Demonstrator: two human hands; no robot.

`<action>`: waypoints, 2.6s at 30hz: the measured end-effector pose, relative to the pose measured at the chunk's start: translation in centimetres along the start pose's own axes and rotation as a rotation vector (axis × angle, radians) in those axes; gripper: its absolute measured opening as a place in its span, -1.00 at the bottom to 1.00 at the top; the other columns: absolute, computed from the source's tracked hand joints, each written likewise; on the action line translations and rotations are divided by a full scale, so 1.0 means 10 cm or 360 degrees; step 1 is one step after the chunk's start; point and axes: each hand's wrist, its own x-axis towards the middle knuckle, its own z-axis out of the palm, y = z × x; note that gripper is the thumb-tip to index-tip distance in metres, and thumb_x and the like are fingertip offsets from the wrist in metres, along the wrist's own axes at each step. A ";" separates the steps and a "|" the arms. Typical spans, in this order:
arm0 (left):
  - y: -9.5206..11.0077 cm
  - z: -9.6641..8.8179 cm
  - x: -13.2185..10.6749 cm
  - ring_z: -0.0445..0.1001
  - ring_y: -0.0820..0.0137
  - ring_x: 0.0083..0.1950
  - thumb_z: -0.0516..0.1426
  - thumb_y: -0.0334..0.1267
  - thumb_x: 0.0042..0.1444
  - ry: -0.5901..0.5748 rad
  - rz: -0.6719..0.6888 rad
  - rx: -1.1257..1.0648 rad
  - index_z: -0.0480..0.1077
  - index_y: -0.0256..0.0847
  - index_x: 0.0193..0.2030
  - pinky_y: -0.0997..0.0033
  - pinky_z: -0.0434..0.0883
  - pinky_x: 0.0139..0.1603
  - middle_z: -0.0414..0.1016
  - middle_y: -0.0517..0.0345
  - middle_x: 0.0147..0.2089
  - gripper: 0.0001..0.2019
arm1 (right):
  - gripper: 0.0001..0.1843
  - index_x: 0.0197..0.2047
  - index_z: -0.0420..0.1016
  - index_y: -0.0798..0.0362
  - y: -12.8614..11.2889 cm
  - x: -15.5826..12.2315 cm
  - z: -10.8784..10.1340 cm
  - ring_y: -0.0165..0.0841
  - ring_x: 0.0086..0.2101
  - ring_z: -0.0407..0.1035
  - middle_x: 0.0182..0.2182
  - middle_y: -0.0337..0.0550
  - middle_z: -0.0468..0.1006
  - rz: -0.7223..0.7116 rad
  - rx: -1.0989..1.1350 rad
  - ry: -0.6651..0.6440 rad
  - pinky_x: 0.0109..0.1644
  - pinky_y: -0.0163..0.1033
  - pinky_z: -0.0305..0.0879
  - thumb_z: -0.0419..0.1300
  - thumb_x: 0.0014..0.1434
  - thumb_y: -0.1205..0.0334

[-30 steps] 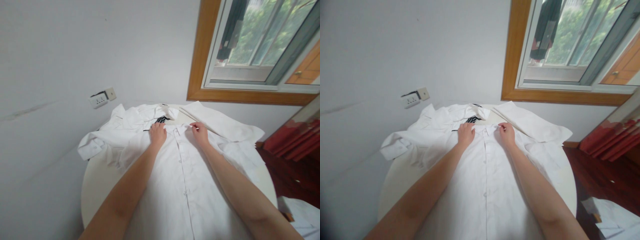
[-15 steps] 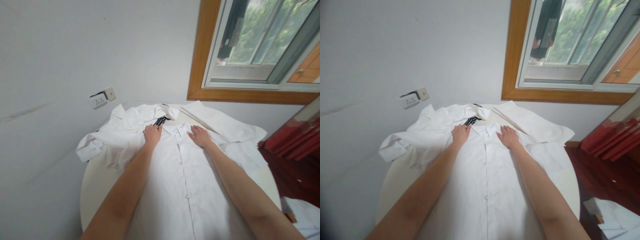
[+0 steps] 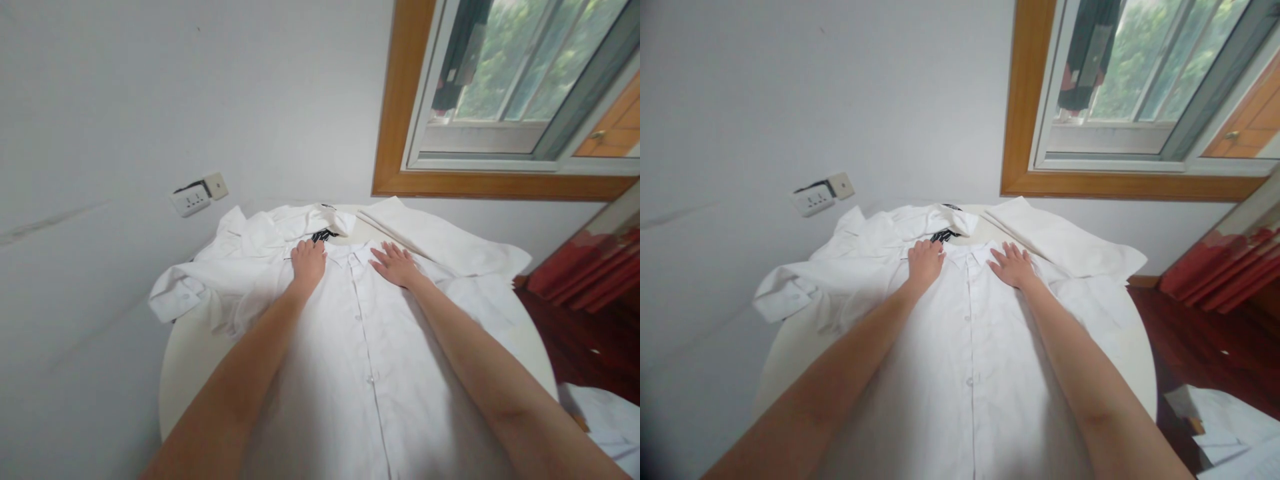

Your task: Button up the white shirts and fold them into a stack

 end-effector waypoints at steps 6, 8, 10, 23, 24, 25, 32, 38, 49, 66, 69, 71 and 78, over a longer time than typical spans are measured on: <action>0.15 -0.32 -0.07 0.31 0.10 0.13 0.05 -0.36 0.20 -0.0025 0.0209 -0.0019 0.34 -0.25 0.00 0.14 0.25 0.10 0.39 -0.15 0.02 -0.76 | -0.48 0.26 0.35 -0.01 -0.16 -0.13 -0.30 -0.04 0.27 0.08 0.31 0.08 0.22 -0.0169 0.0079 0.0453 0.28 0.07 0.02 0.10 0.26 0.09; 0.22 -0.38 -0.14 0.39 0.20 0.05 0.03 -0.38 0.20 -0.0171 0.0319 -0.0167 0.39 -0.24 -0.05 0.23 0.30 0.09 0.43 -0.08 -0.04 -0.79 | -0.65 0.05 0.54 0.06 -0.31 -0.22 -0.42 -0.15 0.05 0.35 0.07 0.07 0.49 -0.0227 0.0198 0.0425 0.13 -0.13 0.19 0.09 0.24 0.23; 0.29 -0.37 -0.22 0.45 0.29 -0.04 0.02 -0.41 0.19 -0.0338 0.0409 -0.0337 0.44 -0.23 -0.12 0.31 0.33 0.08 0.47 -0.03 -0.10 -0.79 | -0.73 -0.15 0.61 0.07 -0.48 -0.31 -0.48 -0.26 -0.20 0.46 -0.18 0.00 0.61 -0.0237 0.0349 0.0255 -0.07 -0.26 0.27 0.08 0.24 0.28; 0.42 -0.08 -0.60 0.37 0.24 0.03 0.03 -0.46 0.16 -0.0257 0.0347 -0.0548 0.42 -0.19 -0.10 0.20 0.31 0.12 0.41 -0.02 -0.07 -0.76 | -0.80 -0.31 0.56 0.10 -0.81 -0.56 -0.20 -0.35 -0.37 0.39 -0.27 -0.02 0.51 0.0064 0.0413 0.0247 -0.28 -0.31 0.21 0.25 0.12 0.13; 0.42 -0.09 -0.60 0.37 0.24 0.03 0.03 -0.46 0.16 -0.0263 0.0350 -0.0538 0.42 -0.18 -0.10 0.21 0.31 0.12 0.41 -0.01 -0.07 -0.77 | -0.82 -0.31 0.56 0.10 -0.82 -0.57 -0.21 -0.36 -0.38 0.39 -0.27 -0.02 0.51 0.0055 0.0413 0.0248 -0.29 -0.31 0.21 0.23 0.13 0.17; 0.42 -0.09 -0.60 0.37 0.25 0.04 0.03 -0.45 0.17 -0.0267 0.0355 -0.0532 0.42 -0.18 -0.09 0.22 0.30 0.12 0.41 -0.01 -0.07 -0.77 | -0.84 -0.32 0.57 0.11 -0.82 -0.58 -0.21 -0.36 -0.39 0.39 -0.28 -0.02 0.51 0.0038 0.0418 0.0248 -0.29 -0.31 0.21 0.21 0.13 0.20; 0.44 -0.13 -0.59 0.38 0.25 -0.01 0.08 -0.28 0.23 -0.0254 0.0381 -0.0516 0.43 -0.17 -0.16 0.23 0.31 0.10 0.41 0.01 -0.12 -0.87 | -0.87 -0.43 0.53 0.13 -0.70 -0.60 -0.23 -0.39 -0.45 0.39 -0.48 -0.11 0.53 -0.0016 0.0791 0.0255 -0.30 -0.34 0.23 0.15 0.05 0.37; 0.48 -0.22 -0.58 0.39 0.24 -0.03 0.11 -0.26 0.21 -0.0307 0.0349 -0.0433 0.44 -0.18 -0.19 0.25 0.33 0.05 0.42 0.02 -0.11 -0.89 | -0.88 -0.45 0.46 0.12 -0.62 -0.52 -0.17 -0.49 -0.69 0.24 -0.71 -0.32 0.40 0.0097 0.1429 0.0032 -0.55 -0.39 0.14 0.12 0.06 0.35; 0.49 -0.17 -0.56 0.42 0.25 -0.07 0.07 -0.29 0.22 -0.0318 0.0370 -0.0399 0.38 -0.19 -0.20 0.27 0.33 0.00 0.43 0.03 -0.16 -0.91 | -0.94 -0.42 0.43 0.09 -0.77 -0.51 -0.06 -0.45 -0.64 0.38 -0.68 -0.32 0.45 0.0333 0.2152 -0.0084 -0.52 -0.38 0.42 0.18 0.08 0.37; 0.47 -0.19 -0.56 0.42 0.27 -0.15 -0.01 -0.26 0.29 -0.0267 0.0430 -0.0365 0.35 -0.17 -0.23 0.31 0.32 -0.11 0.40 0.06 -0.25 -0.86 | -0.96 -0.38 0.47 0.11 -0.75 -0.52 -0.04 -0.47 -0.63 0.38 -0.65 -0.32 0.46 0.0329 0.2285 0.0006 -0.52 -0.39 0.41 0.22 0.04 0.33; 0.45 -0.20 -0.56 0.42 0.29 -0.16 -0.02 -0.25 0.29 -0.0235 0.0441 -0.0462 0.36 -0.14 -0.19 0.34 0.32 -0.13 0.39 0.07 -0.24 -0.86 | -0.97 -0.39 0.47 0.12 -0.76 -0.53 -0.07 -0.47 -0.64 0.37 -0.66 -0.32 0.45 0.0345 0.2308 -0.0003 -0.53 -0.40 0.42 0.22 0.05 0.34; 0.43 -0.20 -0.55 0.42 0.30 -0.16 0.00 -0.26 0.29 -0.0216 0.0449 -0.0549 0.36 -0.14 -0.20 0.35 0.33 -0.13 0.39 0.08 -0.23 -0.87 | -0.98 -0.38 0.46 0.12 -0.76 -0.53 -0.08 -0.48 -0.64 0.37 -0.66 -0.32 0.45 0.0354 0.2334 -0.0010 -0.53 -0.41 0.41 0.21 0.05 0.35; 0.42 -0.22 -0.54 0.42 0.33 -0.24 0.00 -0.25 0.29 -0.0219 0.0412 -0.0606 0.34 -0.17 -0.24 0.38 0.32 -0.19 0.43 0.11 -0.30 -0.87 | -0.99 -0.39 0.46 0.13 -0.76 -0.53 -0.08 -0.49 -0.64 0.37 -0.66 -0.32 0.45 0.0375 0.2354 -0.0037 -0.53 -0.42 0.41 0.22 0.05 0.37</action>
